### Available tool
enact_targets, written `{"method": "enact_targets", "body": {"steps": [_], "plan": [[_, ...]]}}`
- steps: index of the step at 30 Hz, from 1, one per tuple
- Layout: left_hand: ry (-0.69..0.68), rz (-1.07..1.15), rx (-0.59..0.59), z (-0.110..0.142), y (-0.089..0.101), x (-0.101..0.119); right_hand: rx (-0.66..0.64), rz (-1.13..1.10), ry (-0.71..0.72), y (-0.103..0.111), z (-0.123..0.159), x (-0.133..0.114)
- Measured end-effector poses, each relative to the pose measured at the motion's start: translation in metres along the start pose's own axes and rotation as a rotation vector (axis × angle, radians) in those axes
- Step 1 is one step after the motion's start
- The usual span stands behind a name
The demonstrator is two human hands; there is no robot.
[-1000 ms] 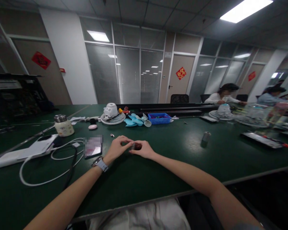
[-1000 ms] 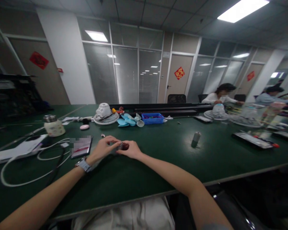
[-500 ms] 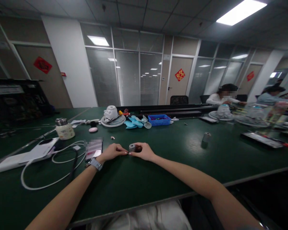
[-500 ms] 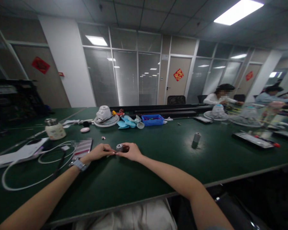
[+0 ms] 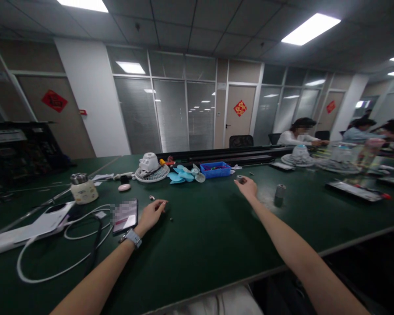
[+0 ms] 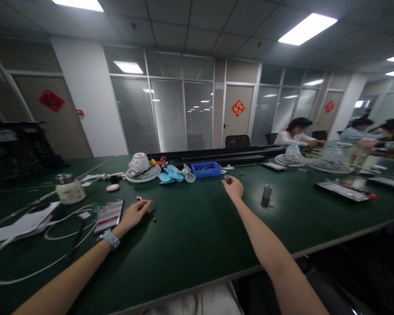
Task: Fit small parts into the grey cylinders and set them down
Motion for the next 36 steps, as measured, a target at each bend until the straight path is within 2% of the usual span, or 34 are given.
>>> {"method": "enact_targets", "body": {"steps": [3,6,8,9,11,12,13,16,18,20,22,24,26,29,33,34,36], "plan": [[0.003,-0.015,0.026,0.0,0.0,0.0,0.031,0.095,-0.104,0.006,-0.02,0.035],[0.007,-0.009,0.029,0.001,0.0,0.002,-0.017,0.14,-0.192,0.004,-0.018,0.045],[0.012,-0.011,0.034,0.002,0.001,0.003,0.065,0.152,-0.196,0.007,-0.008,0.034],[0.015,-0.013,0.039,0.002,0.002,0.004,0.135,0.146,-0.147,0.01,0.001,0.022],[0.024,-0.013,0.05,0.002,0.003,0.005,0.217,0.103,0.068,0.01,0.03,-0.013],[0.033,-0.013,0.056,0.002,0.003,0.006,0.177,0.064,0.213,0.005,0.049,-0.033],[0.041,-0.011,0.06,0.002,0.003,0.006,0.072,0.021,0.364,-0.004,0.072,-0.053],[0.056,0.003,0.068,0.002,0.003,0.006,-0.453,-0.057,0.721,-0.039,0.151,-0.099],[0.051,0.021,0.074,0.002,0.002,0.005,-0.714,-0.047,0.843,-0.06,0.197,-0.115],[0.037,0.028,0.075,0.002,0.001,0.004,-0.818,-0.027,0.879,-0.074,0.226,-0.122],[0.024,0.019,0.067,0.001,0.001,0.003,-0.815,-0.021,0.876,-0.08,0.237,-0.126],[0.014,0.005,0.056,0.001,0.0,0.002,-0.783,-0.029,0.876,-0.078,0.232,-0.126],[0.01,-0.001,0.05,0.001,0.0,0.001,-0.727,-0.057,0.873,-0.067,0.209,-0.123],[0.018,-0.001,0.034,0.001,0.0,0.002,-0.508,-0.092,0.751,-0.035,0.14,-0.105],[0.03,-0.011,0.01,0.001,-0.001,0.002,-0.012,0.026,0.359,0.017,0.028,-0.045],[0.029,-0.015,0.009,0.001,-0.001,0.001,0.05,0.085,0.276,0.025,0.008,-0.028],[0.025,-0.02,0.009,0.0,-0.002,0.0,0.085,0.188,0.151,0.033,-0.018,0.002]]}}
Point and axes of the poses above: each hand's wrist, its own z-axis away from the middle knuckle, its own y-axis out of the back of the hand, x = y × z, the point moved 4 cm from there along -z, towards the middle knuckle, and after that the axes turned 11 degrees about -y, right-handed, at the moved point
